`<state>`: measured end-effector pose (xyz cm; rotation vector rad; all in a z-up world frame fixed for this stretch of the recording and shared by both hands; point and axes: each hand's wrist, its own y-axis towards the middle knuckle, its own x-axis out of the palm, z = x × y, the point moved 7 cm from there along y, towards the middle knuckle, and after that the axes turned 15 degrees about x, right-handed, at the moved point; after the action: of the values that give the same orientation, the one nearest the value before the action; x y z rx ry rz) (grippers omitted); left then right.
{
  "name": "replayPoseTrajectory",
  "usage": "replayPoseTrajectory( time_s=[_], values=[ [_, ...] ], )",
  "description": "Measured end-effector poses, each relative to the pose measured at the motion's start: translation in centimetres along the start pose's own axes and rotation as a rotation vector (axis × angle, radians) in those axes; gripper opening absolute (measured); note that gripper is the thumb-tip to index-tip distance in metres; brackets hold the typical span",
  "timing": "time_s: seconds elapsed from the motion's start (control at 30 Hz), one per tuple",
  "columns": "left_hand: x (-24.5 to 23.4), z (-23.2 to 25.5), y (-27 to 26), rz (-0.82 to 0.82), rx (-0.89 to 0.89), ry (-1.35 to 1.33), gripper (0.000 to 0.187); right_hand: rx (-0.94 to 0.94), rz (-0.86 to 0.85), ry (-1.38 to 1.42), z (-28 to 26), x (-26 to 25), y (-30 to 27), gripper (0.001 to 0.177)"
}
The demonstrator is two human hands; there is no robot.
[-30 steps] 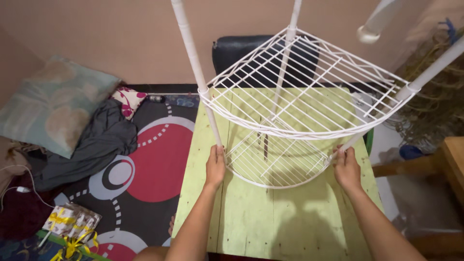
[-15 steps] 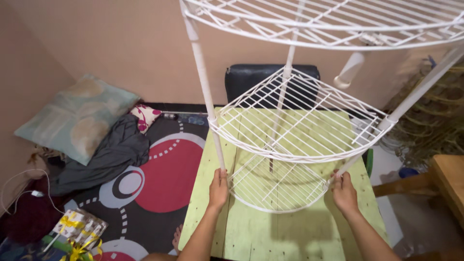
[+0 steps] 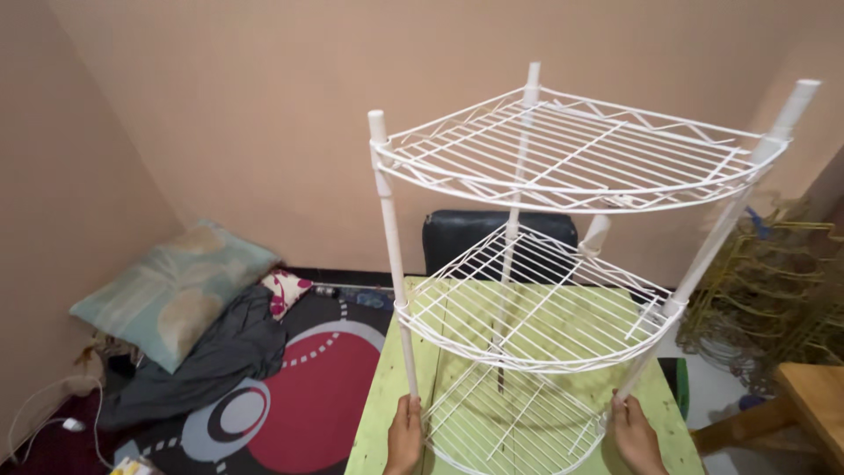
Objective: The person disassembles a white wire corner shelf unit by removing plastic connectors and separating the wire shelves from the vertical poles. The parts are placed on a light green table in a room with a patterned rug.
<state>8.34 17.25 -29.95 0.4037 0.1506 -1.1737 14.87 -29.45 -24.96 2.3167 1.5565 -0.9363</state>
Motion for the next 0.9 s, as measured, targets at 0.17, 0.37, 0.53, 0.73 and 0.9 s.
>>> replayPoseTrajectory(
  time_s=[0.17, 0.37, 0.53, 0.73, 0.9],
  values=[
    [-0.1, 0.1, -0.1, 0.004, 0.037, 0.021, 0.041, 0.036, 0.019, -0.054, -0.2, -0.7, -0.2, 0.060],
    [-0.7, 0.7, -1.6, -0.008, -0.071, 0.003, 0.043, 0.057, -0.015, 0.060, 1.2, -0.6, -0.7, 0.059],
    [-0.8, 1.1, -1.8, -0.007, -0.059, 0.019, 0.043, 0.061, -0.069, 0.097, 1.5, -0.6, -0.9, 0.061],
    [-1.0, 1.1, -2.6, 0.001, -0.055, 0.007, 0.044, 0.060, -0.090, 0.119, 1.7, -0.3, -1.0, 0.065],
    [-1.4, 2.2, -3.7, -0.011, -0.090, 0.005, 0.044, 0.028, -0.093, 0.125, 1.8, -0.2, -1.3, 0.066]
  ],
)
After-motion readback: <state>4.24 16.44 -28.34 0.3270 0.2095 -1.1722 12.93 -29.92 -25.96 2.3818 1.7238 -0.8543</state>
